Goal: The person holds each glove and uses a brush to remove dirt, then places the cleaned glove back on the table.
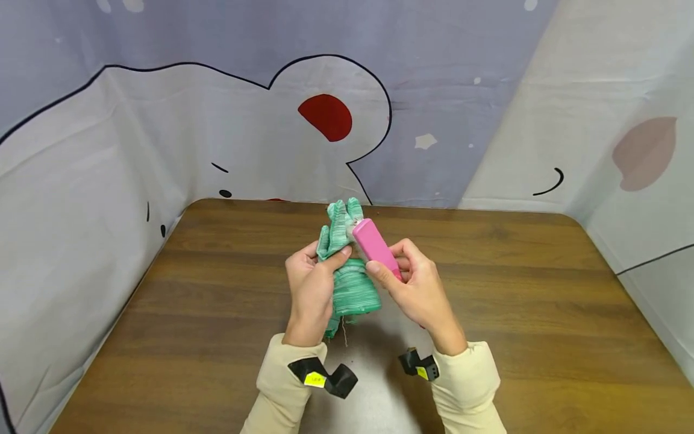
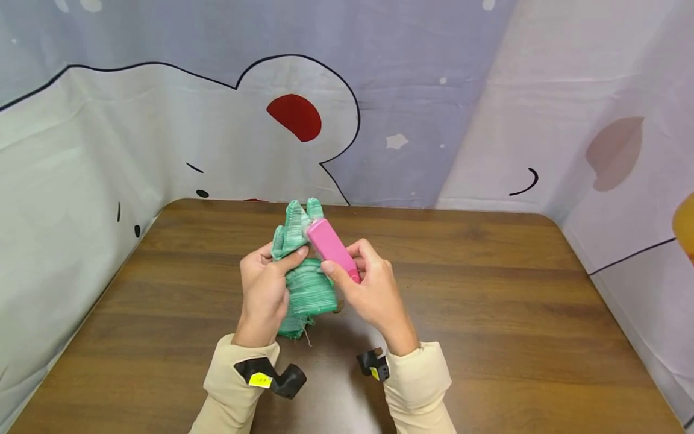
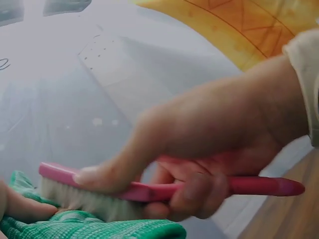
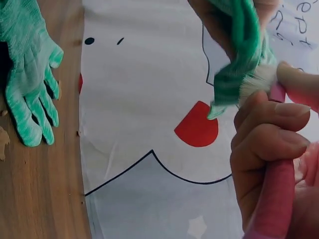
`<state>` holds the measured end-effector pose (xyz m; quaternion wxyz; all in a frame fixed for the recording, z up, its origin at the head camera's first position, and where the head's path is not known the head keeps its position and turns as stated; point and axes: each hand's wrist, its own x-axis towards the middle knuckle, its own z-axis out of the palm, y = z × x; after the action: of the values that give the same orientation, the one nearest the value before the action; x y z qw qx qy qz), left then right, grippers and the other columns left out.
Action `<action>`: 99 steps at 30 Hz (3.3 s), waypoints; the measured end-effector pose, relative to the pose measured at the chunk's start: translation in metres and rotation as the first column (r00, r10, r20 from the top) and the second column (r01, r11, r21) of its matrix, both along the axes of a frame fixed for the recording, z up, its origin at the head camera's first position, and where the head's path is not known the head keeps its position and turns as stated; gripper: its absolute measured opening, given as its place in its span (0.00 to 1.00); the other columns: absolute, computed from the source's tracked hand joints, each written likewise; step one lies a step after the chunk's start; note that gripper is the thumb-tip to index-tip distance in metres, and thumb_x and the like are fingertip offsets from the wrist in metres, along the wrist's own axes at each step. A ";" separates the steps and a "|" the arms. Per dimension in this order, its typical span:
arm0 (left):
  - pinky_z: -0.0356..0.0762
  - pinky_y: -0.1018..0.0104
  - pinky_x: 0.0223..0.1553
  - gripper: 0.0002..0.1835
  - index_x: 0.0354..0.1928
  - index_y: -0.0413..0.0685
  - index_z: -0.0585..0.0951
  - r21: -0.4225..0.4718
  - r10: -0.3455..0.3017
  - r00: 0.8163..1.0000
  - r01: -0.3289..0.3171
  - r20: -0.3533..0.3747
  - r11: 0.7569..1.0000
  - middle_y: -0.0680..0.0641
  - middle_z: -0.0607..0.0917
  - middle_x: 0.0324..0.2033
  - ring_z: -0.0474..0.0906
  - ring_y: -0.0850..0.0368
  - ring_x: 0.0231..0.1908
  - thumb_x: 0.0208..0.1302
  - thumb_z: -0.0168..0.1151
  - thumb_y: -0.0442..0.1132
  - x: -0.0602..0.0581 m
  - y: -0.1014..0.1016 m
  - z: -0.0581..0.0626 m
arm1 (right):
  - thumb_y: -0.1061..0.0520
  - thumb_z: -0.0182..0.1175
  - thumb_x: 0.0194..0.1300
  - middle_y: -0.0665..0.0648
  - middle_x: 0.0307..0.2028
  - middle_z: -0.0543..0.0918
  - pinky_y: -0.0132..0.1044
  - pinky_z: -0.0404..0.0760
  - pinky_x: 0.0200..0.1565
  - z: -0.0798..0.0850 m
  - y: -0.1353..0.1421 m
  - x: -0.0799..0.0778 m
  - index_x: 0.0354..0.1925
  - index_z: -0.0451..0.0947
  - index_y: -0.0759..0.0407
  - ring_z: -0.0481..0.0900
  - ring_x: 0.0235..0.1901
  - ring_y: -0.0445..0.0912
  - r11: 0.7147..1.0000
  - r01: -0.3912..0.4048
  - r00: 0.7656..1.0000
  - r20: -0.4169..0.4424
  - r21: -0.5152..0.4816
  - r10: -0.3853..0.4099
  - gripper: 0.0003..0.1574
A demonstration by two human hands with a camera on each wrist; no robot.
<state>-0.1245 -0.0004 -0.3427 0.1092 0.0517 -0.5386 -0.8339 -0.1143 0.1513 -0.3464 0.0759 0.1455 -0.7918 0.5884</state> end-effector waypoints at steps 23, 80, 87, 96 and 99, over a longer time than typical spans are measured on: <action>0.76 0.67 0.29 0.08 0.35 0.36 0.84 -0.262 -0.044 0.999 0.044 0.006 0.964 0.43 0.83 0.28 0.77 0.58 0.28 0.53 0.67 0.32 0.004 0.009 -0.004 | 0.57 0.65 0.57 0.59 0.24 0.80 0.34 0.73 0.16 -0.006 0.005 0.001 0.39 0.71 0.59 0.75 0.16 0.45 0.997 0.006 1.000 0.009 -0.073 -0.005 0.14; 0.74 0.68 0.25 0.07 0.37 0.39 0.79 -0.334 -0.053 0.999 0.050 0.001 0.941 0.44 0.82 0.24 0.76 0.61 0.24 0.55 0.63 0.31 -0.001 0.008 -0.006 | 0.61 0.60 0.61 0.59 0.15 0.71 0.31 0.62 0.09 -0.009 -0.003 0.000 0.38 0.65 0.66 0.63 0.08 0.41 0.946 -0.095 0.994 0.030 -0.309 0.110 0.14; 0.76 0.66 0.26 0.10 0.38 0.38 0.76 -0.137 0.003 0.999 0.004 0.047 0.991 0.46 0.80 0.26 0.77 0.57 0.26 0.52 0.64 0.28 0.001 0.010 -0.003 | 0.63 0.61 0.59 0.66 0.20 0.75 0.30 0.68 0.13 0.000 -0.010 0.006 0.37 0.67 0.67 0.69 0.12 0.40 0.981 0.010 0.998 0.064 -0.195 0.003 0.12; 0.74 0.69 0.33 0.11 0.36 0.35 0.71 0.105 0.091 0.995 -0.093 0.026 0.990 0.47 0.75 0.30 0.74 0.58 0.31 0.52 0.61 0.21 -0.005 0.005 -0.004 | 0.62 0.60 0.60 0.70 0.20 0.75 0.31 0.69 0.15 0.004 -0.006 0.005 0.36 0.67 0.66 0.69 0.14 0.41 0.996 -0.030 0.989 0.143 -0.085 0.042 0.12; 0.76 0.69 0.35 0.10 0.36 0.35 0.71 0.149 0.109 0.994 -0.111 0.018 0.983 0.46 0.75 0.31 0.75 0.57 0.32 0.53 0.61 0.23 -0.007 0.002 -0.003 | 0.56 0.62 0.59 0.64 0.20 0.78 0.33 0.71 0.16 -0.006 -0.001 -0.002 0.36 0.68 0.63 0.72 0.15 0.44 0.999 -0.031 0.987 0.157 -0.042 0.037 0.15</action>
<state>-0.1319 0.0013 -0.3455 0.1483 0.0938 -0.4712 -0.8644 -0.1161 0.1504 -0.3527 0.0060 0.1105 -0.7811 0.6146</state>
